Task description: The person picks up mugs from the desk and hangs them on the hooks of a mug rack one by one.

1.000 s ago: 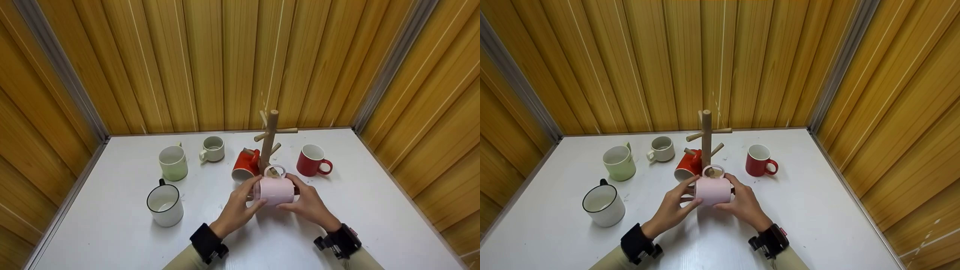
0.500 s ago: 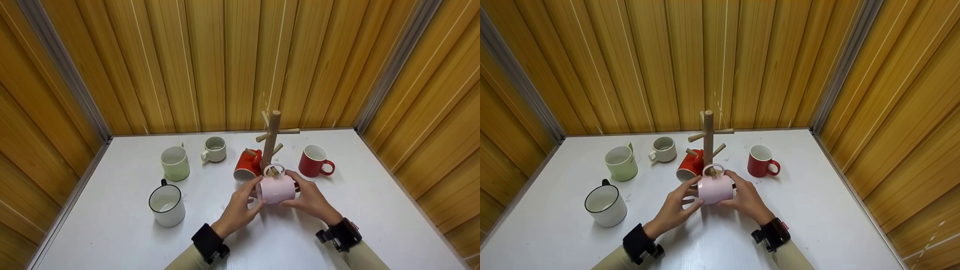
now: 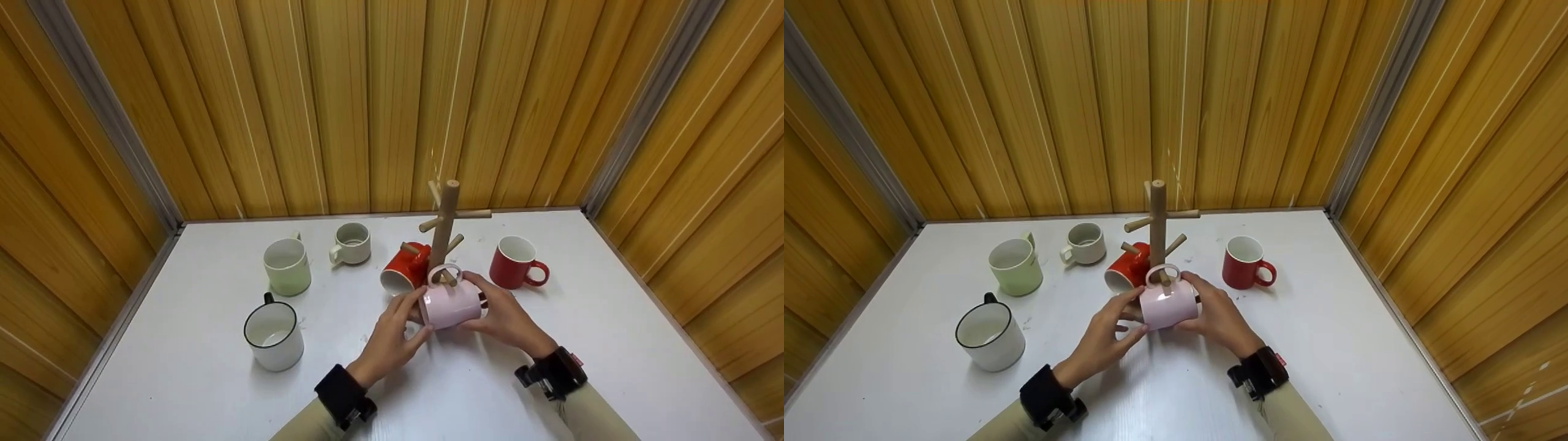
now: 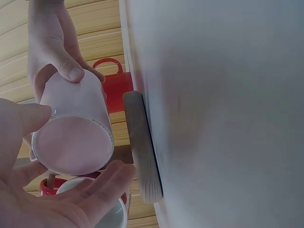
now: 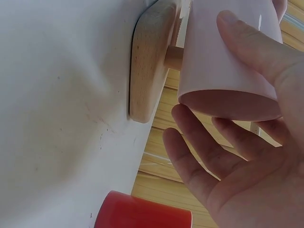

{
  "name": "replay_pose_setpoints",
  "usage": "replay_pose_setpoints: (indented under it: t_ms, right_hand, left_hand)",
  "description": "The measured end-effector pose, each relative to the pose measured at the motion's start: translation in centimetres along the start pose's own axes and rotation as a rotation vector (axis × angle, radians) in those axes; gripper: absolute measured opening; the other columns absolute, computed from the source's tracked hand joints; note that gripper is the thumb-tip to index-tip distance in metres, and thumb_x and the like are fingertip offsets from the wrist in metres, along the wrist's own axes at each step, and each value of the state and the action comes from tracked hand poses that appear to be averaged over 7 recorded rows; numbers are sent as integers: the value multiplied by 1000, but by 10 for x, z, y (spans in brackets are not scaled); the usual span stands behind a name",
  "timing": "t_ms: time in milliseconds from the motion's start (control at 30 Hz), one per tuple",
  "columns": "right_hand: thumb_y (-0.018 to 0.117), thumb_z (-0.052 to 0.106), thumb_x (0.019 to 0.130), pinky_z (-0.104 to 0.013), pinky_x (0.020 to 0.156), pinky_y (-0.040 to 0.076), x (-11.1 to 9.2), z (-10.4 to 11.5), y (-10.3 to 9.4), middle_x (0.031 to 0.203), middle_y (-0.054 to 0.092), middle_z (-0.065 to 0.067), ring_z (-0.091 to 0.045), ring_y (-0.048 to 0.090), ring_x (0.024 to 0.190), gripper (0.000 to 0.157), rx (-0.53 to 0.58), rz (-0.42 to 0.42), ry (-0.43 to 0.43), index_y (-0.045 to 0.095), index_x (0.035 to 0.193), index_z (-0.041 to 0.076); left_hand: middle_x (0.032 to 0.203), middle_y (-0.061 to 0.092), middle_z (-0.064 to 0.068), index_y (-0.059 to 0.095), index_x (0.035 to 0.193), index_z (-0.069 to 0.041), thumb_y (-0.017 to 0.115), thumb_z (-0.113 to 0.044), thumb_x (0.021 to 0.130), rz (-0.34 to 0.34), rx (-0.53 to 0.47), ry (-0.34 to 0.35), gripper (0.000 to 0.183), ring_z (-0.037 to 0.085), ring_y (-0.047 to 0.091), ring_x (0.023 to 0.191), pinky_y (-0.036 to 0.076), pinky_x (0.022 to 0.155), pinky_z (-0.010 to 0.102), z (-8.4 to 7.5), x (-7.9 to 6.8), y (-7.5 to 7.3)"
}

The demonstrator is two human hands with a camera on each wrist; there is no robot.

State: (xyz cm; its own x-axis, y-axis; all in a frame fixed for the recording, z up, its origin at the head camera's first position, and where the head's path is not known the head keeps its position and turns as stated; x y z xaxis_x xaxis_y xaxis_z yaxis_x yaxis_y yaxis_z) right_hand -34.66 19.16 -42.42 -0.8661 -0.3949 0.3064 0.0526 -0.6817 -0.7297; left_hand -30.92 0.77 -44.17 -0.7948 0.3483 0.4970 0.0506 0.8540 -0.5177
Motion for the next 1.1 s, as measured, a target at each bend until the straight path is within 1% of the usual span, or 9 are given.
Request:
replay_pose_setpoints:
  t_ms: [133, 233, 433, 567, 700, 867, 1000, 1100]
  right_hand:
    - [94, 10, 72, -55, 99, 51, 2, -1, 0, 143, 58, -15, -29, 61, 119, 93, 0, 1, 17, 46, 152, 7]
    - [94, 9, 71, -56, 101, 50, 3, -2, 1, 145, 58, -16, -29, 59, 121, 94, -10, 3, 23, 46, 152, 7]
    - [94, 10, 72, -49, 96, 54, 4, -2, 2, 144, 58, -15, -28, 62, 116, 94, -17, 6, 17, 45, 152, 8]
    - [94, 10, 72, -46, 93, 56, 4, -2, 3, 145, 57, -14, -26, 63, 113, 94, -18, 7, 11, 45, 153, 7]
    - [94, 11, 72, -45, 89, 57, 5, -1, 3, 143, 59, -13, -24, 64, 108, 94, -13, 6, 0, 45, 152, 8]
    - [94, 12, 73, -50, 95, 54, 6, -1, 4, 146, 57, -14, -27, 61, 117, 96, -20, 9, -14, 43, 154, 10]
    - [93, 18, 75, -51, 93, 54, 6, -4, 6, 149, 54, -13, -26, 60, 115, 99, -12, 26, -6, 38, 157, 14]
    - [92, 25, 77, -51, 89, 54, 5, -6, 7, 151, 52, -12, -24, 60, 110, 102, -1, 37, 8, 33, 160, 18]
  left_hand:
    - [145, 50, 13, 42, 155, -13, 76, -17, 94, -5, 23, -13, 69, 28, 66, 108, 52, 101, 43, 1, 1, 0]
    - [145, 50, 14, 43, 155, -13, 76, -18, 94, -9, 37, -11, 70, 29, 65, 110, 52, 101, 45, 1, 2, 0]
    - [145, 49, 14, 43, 155, -15, 77, -19, 94, -13, 49, -14, 70, 28, 62, 115, 52, 101, 45, 3, 3, -1]
    - [145, 48, 13, 42, 156, -17, 77, -20, 94, -14, 52, -20, 71, 28, 62, 113, 53, 100, 44, 5, 3, 0]
    - [145, 48, 13, 42, 156, -16, 77, -18, 94, -28, 60, -10, 71, 28, 63, 112, 53, 99, 43, 4, 3, -1]
    - [145, 47, 14, 42, 156, -15, 77, -17, 93, -36, 62, -3, 72, 28, 63, 111, 52, 100, 42, 3, 3, -2]
    - [146, 46, 14, 41, 156, -16, 77, -19, 94, -32, 56, -8, 71, 28, 64, 111, 53, 100, 43, 5, 3, -1]
    - [146, 46, 15, 42, 155, -16, 76, -20, 95, -35, 57, -12, 70, 28, 64, 110, 52, 101, 44, 6, 2, -1]
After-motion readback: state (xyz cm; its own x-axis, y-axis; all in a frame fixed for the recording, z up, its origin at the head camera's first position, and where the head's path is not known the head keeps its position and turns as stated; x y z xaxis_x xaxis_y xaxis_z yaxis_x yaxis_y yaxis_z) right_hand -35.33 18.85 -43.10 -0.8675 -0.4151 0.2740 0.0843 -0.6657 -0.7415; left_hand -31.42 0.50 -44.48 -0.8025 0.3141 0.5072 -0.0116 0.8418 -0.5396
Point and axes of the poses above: each hand's wrist, its own x-axis towards the middle knuckle, its own y-axis out of the palm, z = x × y, the point moved 10 cm from there along x, towards the middle knuckle
